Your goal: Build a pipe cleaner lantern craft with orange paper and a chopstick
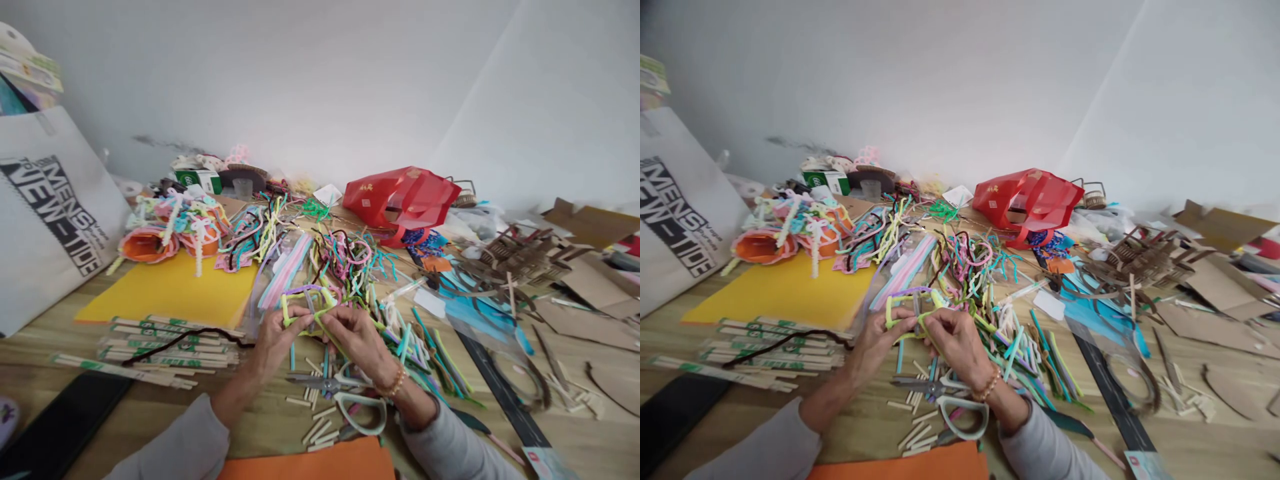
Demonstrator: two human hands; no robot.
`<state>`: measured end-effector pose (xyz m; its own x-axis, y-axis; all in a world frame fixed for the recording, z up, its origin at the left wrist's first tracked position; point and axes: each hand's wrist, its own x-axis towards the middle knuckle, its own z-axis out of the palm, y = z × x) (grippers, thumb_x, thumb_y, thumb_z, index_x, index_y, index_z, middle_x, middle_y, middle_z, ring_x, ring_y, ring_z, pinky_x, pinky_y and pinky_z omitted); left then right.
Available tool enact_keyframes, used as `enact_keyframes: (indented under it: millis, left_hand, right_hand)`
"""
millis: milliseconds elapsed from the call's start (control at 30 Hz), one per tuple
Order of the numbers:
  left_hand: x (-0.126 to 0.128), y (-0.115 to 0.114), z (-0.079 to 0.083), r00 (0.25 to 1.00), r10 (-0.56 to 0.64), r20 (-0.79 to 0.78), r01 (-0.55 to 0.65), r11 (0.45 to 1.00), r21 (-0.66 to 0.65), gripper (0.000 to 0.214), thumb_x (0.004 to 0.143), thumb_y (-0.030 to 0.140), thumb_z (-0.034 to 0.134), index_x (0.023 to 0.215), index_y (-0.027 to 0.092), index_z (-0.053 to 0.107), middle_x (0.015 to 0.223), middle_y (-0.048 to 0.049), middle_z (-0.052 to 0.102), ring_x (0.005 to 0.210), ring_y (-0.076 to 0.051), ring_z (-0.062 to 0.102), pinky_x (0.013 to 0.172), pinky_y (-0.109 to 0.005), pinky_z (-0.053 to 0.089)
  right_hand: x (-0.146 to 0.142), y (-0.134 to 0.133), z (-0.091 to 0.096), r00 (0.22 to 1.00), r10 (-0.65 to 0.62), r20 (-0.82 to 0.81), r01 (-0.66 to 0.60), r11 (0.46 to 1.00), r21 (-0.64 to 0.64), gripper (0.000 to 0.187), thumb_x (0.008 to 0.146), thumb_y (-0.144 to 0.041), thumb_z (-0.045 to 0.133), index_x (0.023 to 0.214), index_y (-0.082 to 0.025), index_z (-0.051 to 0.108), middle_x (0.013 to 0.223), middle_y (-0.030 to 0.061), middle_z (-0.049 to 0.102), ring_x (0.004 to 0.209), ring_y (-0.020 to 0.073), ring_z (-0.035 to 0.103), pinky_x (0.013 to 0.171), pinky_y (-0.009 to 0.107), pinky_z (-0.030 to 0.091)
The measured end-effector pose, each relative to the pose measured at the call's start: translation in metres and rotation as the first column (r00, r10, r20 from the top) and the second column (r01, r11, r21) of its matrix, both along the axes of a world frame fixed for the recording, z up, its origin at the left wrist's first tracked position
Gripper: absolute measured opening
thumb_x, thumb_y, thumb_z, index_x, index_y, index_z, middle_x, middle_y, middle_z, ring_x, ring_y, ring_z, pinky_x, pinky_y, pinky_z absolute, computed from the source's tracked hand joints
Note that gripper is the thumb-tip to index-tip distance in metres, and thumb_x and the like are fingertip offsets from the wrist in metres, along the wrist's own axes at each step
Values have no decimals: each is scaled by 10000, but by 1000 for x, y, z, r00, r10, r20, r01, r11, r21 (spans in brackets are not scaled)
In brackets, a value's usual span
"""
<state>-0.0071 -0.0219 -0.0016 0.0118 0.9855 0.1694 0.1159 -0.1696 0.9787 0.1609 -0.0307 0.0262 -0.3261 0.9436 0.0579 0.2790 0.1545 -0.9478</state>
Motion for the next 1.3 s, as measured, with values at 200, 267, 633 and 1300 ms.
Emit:
enact_keyframes:
  millis: [200, 267, 633, 1300]
  left_hand:
    - [1, -3, -3, 998, 60, -33, -57, 993, 102, 210, 776, 352, 628, 740, 172, 729, 768, -58, 735, 763, -225, 651, 757, -338, 486]
    - [1, -5, -5, 996, 78, -49, -69, 983, 167, 189, 783, 338, 633, 742, 179, 727, 817, -66, 737, 825, -236, 654, 778, -345, 487]
    - [2, -9, -5, 978, 127, -168, -25, 861, 508, 136, 848, 262, 596, 770, 202, 690, 822, -39, 722, 798, -188, 670, 763, -317, 502]
    - [12, -15, 6, 975, 44, -216, 8, 973, 232, 210, 819, 281, 553, 689, 181, 684, 669, -32, 703, 648, -197, 629, 639, -301, 475]
  right_hand:
    - [-9, 0, -11, 863, -108, -493, -164, 864, -476, 345, 758, -466, 676, 787, -123, 652, 564, -33, 557, 392, 61, 446, 379, 187, 367]
    - [-10, -2, -12, 805, -151, -574, -250, 791, -559, 305, 752, -419, 690, 805, -120, 656, 556, -52, 519, 390, 49, 412, 369, 175, 357]
    - [-12, -1, -18, 633, -215, -743, -435, 695, -572, 217, 686, -297, 743, 706, -113, 629, 507, -92, 357, 415, 24, 261, 396, 156, 201]
    - [11, 0, -6, 745, -118, 657, -441, 652, 617, 264, 966, -177, 364, 808, -189, 575, 726, 49, 566, 641, 149, 470, 588, 286, 280]
